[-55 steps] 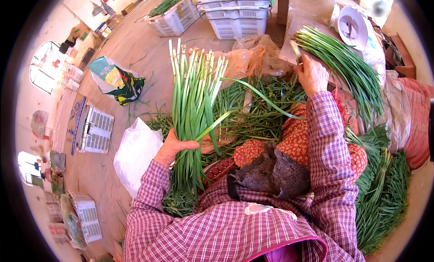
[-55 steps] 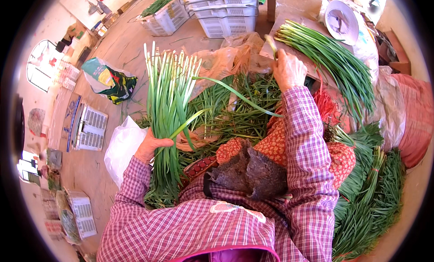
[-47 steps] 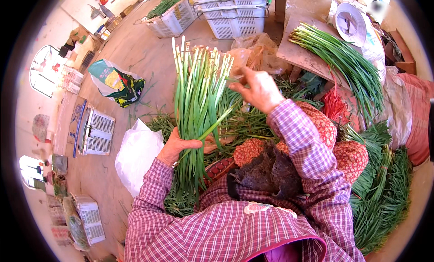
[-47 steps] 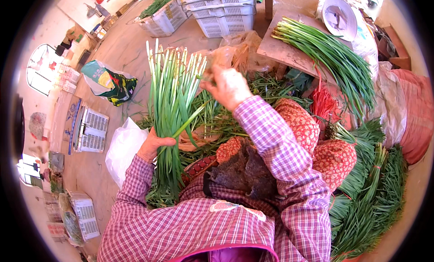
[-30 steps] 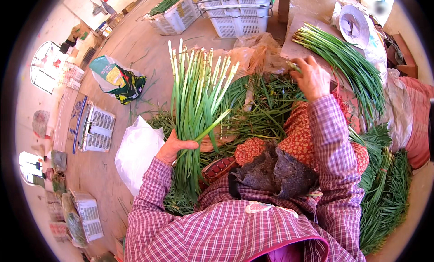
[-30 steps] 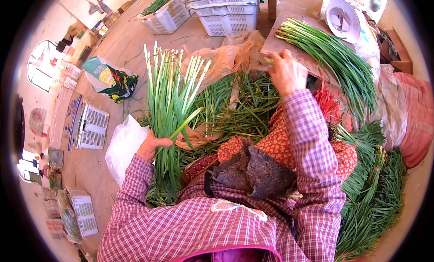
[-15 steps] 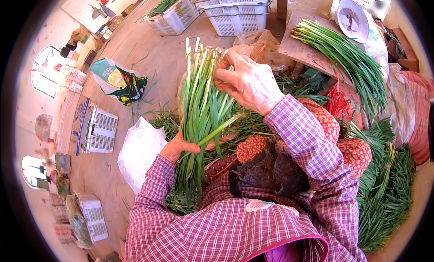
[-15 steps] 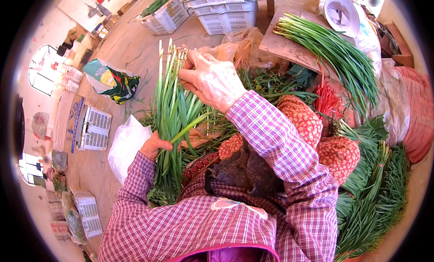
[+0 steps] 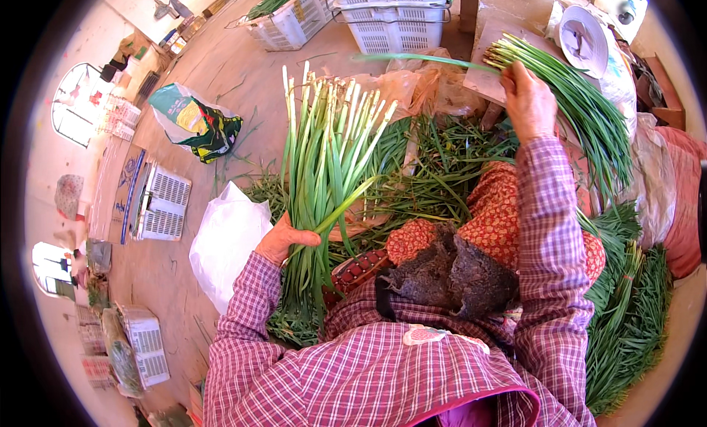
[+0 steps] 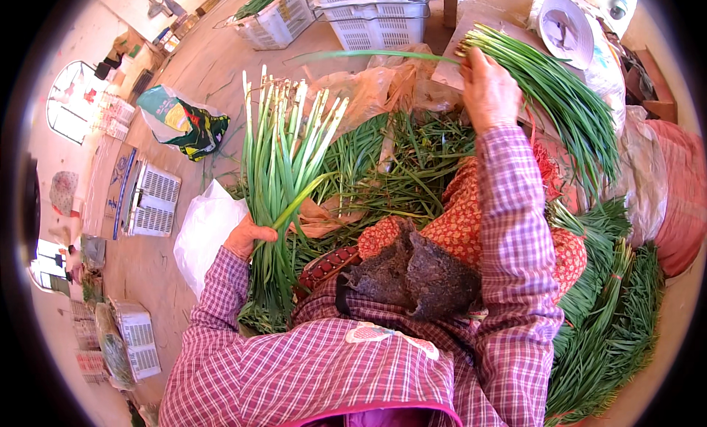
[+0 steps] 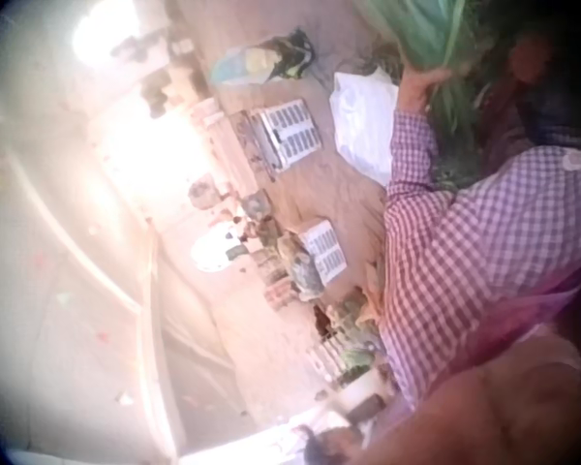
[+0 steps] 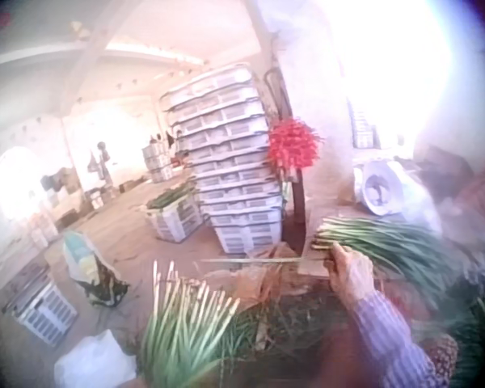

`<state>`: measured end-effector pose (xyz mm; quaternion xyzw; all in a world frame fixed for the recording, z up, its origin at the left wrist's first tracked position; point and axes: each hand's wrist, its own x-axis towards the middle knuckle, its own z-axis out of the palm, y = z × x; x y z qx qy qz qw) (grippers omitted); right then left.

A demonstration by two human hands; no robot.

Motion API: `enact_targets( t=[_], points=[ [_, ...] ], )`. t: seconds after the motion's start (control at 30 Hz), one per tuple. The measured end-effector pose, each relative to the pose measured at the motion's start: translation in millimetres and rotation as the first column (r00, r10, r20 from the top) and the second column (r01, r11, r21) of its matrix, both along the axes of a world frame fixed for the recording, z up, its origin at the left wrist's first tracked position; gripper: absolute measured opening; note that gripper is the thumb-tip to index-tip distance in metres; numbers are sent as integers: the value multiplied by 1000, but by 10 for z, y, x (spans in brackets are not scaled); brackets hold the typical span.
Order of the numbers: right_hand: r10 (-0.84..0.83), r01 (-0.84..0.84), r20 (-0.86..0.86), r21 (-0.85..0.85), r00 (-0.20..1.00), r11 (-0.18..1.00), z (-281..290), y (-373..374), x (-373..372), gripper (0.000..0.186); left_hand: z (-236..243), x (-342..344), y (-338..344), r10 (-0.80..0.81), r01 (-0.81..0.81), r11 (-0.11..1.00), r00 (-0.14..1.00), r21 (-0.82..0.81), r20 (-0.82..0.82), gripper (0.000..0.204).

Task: The person gathers green onions from a pile on the floor by hand, aligns the stalks into a bundle, and secures them with a red elastic band.

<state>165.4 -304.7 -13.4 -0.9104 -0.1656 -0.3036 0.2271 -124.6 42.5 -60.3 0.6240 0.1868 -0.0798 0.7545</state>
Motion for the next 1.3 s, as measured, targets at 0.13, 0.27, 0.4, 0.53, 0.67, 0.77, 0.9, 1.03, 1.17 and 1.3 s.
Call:
enact_targets(
  t=[0.13, 0.27, 0.4, 0.53, 0.67, 0.77, 0.9, 1.03, 1.17, 1.3],
  points=[
    [131, -128, 72, -44, 989, 991, 8, 252, -379, 28, -80, 46, 9, 0, -1, 998, 1000, 59, 3, 77],
    [663, -565, -256, 364, 704, 741, 206, 1008, -1227, 42, -156, 100, -1, -26, 26, 1000, 1000, -17, 5, 105],
    [593, -538, -313, 251, 742, 805, 33, 1263, -1320, 53, -158, 145, -66, -30, 30, 999, 999, 19, 16, 118],
    [606, -505, -305, 350, 735, 789, -70, 1229, -1191, 31, -51, 146, -91, -30, 30, 999, 999, 13, -25, 120],
    [526, -510, -85, 162, 846, 845, 30, 1015, -947, 10, -36, 126, -90, -42, 41, 997, 999, 65, 8, 100],
    [531, -526, -58, 84, 845, 846, 29, 898, -830, 11, -89, 133, -42, -65, 57, 991, 996, 122, 63, 80],
    [469, -468, -82, 26, 879, 883, 22, 669, -700, 14, -89, 141, -16, -100, 84, 982, 991, 167, 86, 84],
    [481, -481, -55, 17, 875, 877, -57, 583, -613, 14, -37, 177, -31, -148, 145, 977, 989, 158, 10, 86],
    [267, -267, -97, 16, 959, 964, -138, 141, -231, 14, -110, 72, 136, -186, 162, 933, 981, 322, 46, 90],
    [-123, -56, -411, -396, 903, 916, -160, -188, -68, 26, 43, 43, 127, -237, 256, 917, 967, 308, -97, 97]
  ],
)
